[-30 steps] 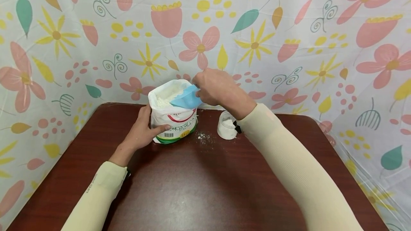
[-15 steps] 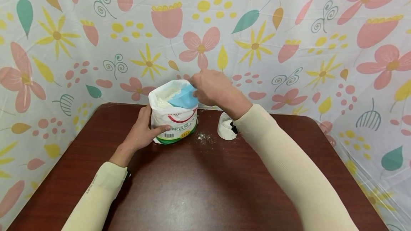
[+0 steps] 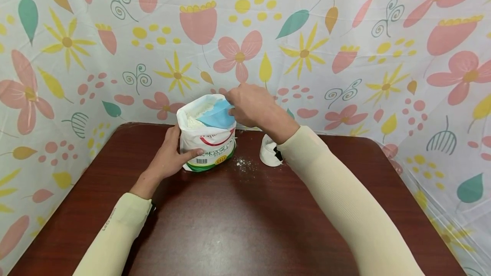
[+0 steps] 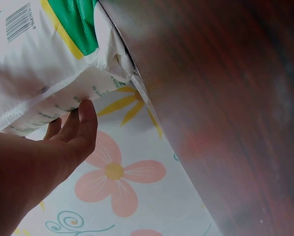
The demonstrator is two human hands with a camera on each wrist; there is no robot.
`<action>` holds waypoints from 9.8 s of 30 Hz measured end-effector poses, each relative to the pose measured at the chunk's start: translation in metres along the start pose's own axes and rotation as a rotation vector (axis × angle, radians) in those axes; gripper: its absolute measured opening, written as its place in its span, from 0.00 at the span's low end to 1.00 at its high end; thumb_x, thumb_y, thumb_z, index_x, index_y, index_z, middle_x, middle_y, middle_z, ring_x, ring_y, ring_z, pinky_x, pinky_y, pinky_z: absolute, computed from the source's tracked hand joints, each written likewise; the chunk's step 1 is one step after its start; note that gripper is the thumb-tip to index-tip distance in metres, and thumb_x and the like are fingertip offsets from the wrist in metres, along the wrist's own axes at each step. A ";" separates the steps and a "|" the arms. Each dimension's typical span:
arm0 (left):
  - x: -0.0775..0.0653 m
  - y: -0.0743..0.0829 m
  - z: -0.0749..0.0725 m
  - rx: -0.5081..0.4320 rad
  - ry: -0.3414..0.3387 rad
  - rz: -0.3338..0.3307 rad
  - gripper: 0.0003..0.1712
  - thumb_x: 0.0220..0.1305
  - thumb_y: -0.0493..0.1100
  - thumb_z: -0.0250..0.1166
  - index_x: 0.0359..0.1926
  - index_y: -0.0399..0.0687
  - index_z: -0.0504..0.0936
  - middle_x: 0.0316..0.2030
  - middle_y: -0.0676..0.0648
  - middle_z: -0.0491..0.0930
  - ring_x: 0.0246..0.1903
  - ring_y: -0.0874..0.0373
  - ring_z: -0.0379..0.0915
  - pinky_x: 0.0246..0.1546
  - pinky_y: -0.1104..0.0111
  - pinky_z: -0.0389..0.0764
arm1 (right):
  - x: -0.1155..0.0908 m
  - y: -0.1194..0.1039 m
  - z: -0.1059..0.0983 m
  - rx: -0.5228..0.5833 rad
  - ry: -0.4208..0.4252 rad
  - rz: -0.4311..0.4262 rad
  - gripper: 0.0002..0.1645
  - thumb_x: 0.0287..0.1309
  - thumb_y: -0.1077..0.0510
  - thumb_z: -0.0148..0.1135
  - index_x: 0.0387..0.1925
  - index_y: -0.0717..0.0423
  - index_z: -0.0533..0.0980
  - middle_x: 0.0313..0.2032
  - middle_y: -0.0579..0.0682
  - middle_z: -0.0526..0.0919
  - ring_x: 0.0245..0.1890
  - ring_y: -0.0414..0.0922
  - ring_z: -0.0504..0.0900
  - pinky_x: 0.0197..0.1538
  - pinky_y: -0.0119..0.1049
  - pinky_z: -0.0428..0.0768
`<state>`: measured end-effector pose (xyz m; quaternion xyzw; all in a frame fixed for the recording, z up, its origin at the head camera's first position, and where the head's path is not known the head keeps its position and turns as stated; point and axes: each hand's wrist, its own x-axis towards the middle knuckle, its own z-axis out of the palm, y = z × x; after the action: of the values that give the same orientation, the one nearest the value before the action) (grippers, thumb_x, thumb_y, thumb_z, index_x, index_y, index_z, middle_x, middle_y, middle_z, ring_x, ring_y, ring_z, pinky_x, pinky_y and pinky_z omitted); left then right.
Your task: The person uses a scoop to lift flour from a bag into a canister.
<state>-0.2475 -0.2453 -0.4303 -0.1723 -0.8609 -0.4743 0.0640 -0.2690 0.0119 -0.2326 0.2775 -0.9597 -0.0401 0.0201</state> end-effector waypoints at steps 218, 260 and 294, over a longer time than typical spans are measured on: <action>0.004 0.005 -0.002 -0.003 -0.003 0.042 0.63 0.63 0.51 0.79 0.85 0.70 0.45 0.72 0.45 0.57 0.71 0.48 0.49 0.69 0.35 0.63 | -0.190 0.136 0.069 0.236 0.464 0.187 0.06 0.56 0.58 0.79 0.35 0.50 0.87 0.28 0.45 0.84 0.26 0.44 0.78 0.32 0.44 0.75; 0.005 0.000 -0.001 0.000 -0.003 0.032 0.61 0.62 0.54 0.80 0.84 0.73 0.47 0.72 0.48 0.60 0.71 0.50 0.51 0.69 0.37 0.65 | -0.149 0.131 0.051 0.060 0.136 0.126 0.04 0.58 0.56 0.77 0.33 0.51 0.88 0.24 0.44 0.80 0.27 0.46 0.76 0.26 0.41 0.72; 0.003 -0.001 -0.001 -0.003 -0.003 0.032 0.61 0.62 0.53 0.80 0.84 0.71 0.48 0.72 0.47 0.60 0.71 0.49 0.51 0.68 0.38 0.66 | -0.088 0.117 0.012 -0.052 -0.158 0.138 0.07 0.56 0.57 0.75 0.25 0.51 0.86 0.23 0.46 0.82 0.26 0.48 0.78 0.29 0.43 0.75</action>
<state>-0.2508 -0.2457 -0.4294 -0.1871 -0.8574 -0.4743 0.0700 -0.2572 0.1585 -0.2359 0.2062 -0.9737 -0.0851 -0.0459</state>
